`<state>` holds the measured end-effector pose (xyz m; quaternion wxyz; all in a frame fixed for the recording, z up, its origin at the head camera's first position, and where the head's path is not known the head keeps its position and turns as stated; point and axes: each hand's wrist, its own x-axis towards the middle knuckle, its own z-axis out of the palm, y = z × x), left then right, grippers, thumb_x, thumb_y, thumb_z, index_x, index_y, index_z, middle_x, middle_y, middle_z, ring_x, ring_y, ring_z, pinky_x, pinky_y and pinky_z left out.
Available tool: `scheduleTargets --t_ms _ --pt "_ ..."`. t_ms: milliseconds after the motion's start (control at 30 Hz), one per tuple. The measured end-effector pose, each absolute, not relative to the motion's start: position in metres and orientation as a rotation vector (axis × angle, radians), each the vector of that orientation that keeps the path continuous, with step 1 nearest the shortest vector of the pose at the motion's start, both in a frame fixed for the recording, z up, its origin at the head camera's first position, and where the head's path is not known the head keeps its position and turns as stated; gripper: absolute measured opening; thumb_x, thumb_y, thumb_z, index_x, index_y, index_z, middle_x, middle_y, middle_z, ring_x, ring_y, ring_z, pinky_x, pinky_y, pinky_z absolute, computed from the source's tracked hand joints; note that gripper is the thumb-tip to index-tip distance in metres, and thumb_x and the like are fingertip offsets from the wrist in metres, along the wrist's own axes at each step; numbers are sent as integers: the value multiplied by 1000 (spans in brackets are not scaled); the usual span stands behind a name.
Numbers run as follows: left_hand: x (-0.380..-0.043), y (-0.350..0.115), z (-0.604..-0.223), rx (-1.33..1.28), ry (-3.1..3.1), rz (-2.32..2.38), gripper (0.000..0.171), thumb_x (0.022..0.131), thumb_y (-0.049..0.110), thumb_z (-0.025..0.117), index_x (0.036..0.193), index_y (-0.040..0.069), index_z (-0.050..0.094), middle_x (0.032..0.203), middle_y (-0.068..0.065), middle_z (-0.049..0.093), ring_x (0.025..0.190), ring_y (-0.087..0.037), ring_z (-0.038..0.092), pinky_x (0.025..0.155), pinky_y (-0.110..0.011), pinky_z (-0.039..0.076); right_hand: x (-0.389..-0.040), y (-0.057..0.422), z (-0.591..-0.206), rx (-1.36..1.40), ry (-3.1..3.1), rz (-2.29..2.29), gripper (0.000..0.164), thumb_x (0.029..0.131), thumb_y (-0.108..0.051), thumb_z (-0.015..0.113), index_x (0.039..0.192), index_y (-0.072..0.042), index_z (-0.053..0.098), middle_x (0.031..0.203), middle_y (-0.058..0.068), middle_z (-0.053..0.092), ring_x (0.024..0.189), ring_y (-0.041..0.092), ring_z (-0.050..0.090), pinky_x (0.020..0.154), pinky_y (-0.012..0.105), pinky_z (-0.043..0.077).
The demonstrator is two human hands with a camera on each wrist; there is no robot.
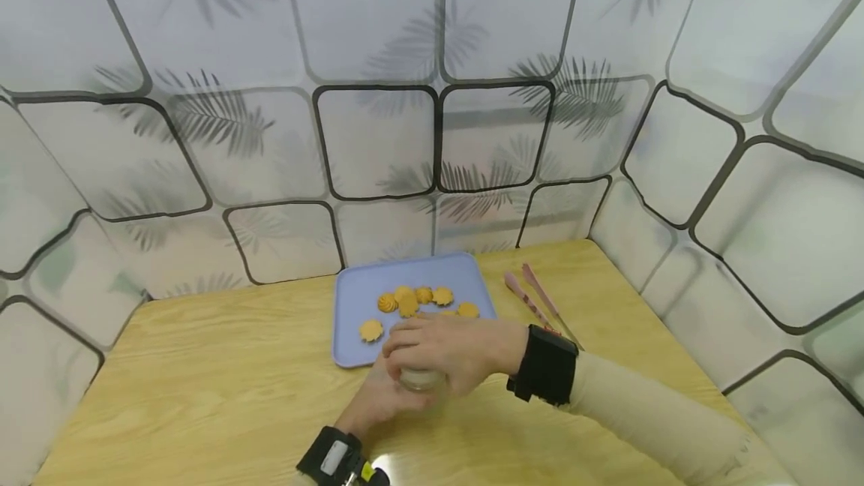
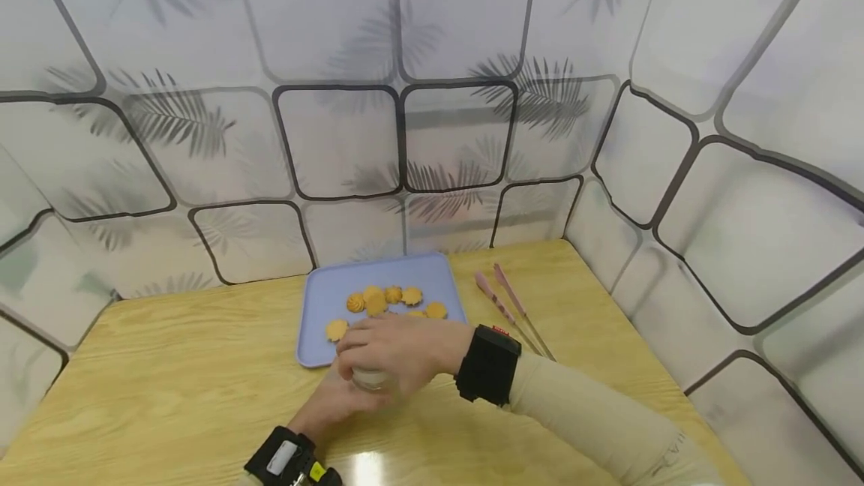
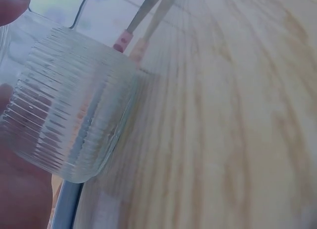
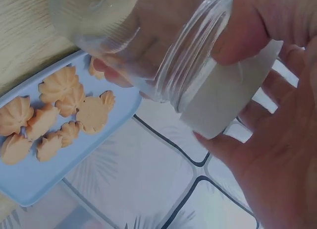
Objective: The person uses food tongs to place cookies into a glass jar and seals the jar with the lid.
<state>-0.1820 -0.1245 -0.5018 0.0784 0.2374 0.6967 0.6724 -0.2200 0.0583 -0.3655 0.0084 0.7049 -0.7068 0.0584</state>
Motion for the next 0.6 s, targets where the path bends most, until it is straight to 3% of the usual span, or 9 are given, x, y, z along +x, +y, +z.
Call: scheduleTargets --t_ms 133,233,400,600 --pt "-184 -123 -501 775 2105 2014 71 74 2 84 136 13 49 125 -11 58 108 -22 58 93 -34 51 -222 62 -365 2209 -2209 265 72 55 19 59 118 -16 59 135 4 58 134 21 50 115 33 41" --pt "-184 -122 -503 766 2144 1984 68 73 5 85 133 16 54 122 -8 62 104 -19 60 90 -32 52 -222 67 -366 2195 -2204 315 74 52 17 59 118 -15 59 135 5 59 130 20 53 111 30 44" --pt "-183 -123 -504 732 2127 1959 75 71 7 86 138 20 54 127 -6 65 112 -22 62 99 -35 50 -222 78 -368 2123 -2261 353 78 55 13 64 125 -20 59 136 9 57 124 21 56 102 30 50" --pt "-184 -123 -502 673 2124 2010 86 66 8 90 142 22 52 135 -5 61 124 -29 56 108 -50 41 -225 101 -371 1780 -2556 539 68 71 -8 85 133 -16 57 134 11 49 107 18 58 88 27 55"
